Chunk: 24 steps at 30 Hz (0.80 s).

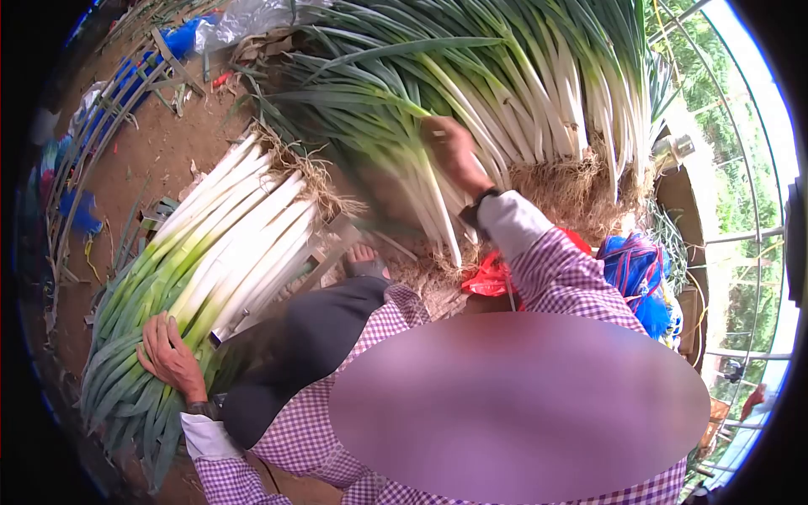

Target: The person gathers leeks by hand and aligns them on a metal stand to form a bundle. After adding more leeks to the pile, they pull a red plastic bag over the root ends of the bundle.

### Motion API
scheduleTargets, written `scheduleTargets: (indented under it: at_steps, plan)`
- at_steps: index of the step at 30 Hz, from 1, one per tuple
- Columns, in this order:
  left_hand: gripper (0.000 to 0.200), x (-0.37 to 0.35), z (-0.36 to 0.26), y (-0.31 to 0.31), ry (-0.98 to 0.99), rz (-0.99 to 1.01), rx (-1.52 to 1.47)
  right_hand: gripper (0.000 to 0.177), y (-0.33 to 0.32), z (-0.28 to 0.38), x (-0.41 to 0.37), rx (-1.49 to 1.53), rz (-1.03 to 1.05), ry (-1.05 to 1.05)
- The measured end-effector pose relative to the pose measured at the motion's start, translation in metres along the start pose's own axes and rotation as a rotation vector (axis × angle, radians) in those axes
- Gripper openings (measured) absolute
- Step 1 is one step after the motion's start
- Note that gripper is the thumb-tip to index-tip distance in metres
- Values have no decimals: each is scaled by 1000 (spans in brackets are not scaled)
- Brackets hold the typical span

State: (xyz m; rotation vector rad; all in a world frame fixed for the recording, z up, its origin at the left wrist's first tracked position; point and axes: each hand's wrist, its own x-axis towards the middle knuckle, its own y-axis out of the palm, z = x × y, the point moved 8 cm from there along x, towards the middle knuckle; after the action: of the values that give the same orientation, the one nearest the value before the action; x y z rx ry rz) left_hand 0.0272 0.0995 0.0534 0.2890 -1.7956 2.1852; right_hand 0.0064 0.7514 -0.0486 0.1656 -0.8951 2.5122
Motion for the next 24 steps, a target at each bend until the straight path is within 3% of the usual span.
scheduleTargets:
  at_steps: [1, 2, 5, 11, 15, 16, 19, 20, 21, 24]
  plan:
    - [34, -1, 1, 2, 5, 1, 0, 28, -34, -17, -7, -211, -70, 148]
    - [34, -1, 2, 3, 6, -2, 0, 32, -52, -44, -10, -370, -109, 77]
    - [34, 0, 3, 3, 21, -11, 14, 33, -68, -99, -29, -624, 89, 246]
    - [34, 3, -2, 0, -10, 24, 25, 31, -39, -107, -33, -871, 80, 97]
    - [33, 2, 0, -1, -14, 8, 22, 38, -41, -109, -22, -783, 192, 183]
    - [33, 2, -1, 0, -17, 4, 14, 38, -43, -100, -19, -738, 141, 118]
    - [34, 2, 1, -1, -18, -7, 4, 36, -39, -75, -29, -617, 306, 249]
    - [34, 1, 0, -1, -12, -9, 5, 37, -28, -109, -42, -547, 243, 308]
    - [34, 1, 0, -2, -5, -11, 5, 43, -25, -61, -51, -465, 371, 434]
    - [34, 2, 0, -2, -8, 4, -6, 43, -1, -69, -80, -167, 390, 555]
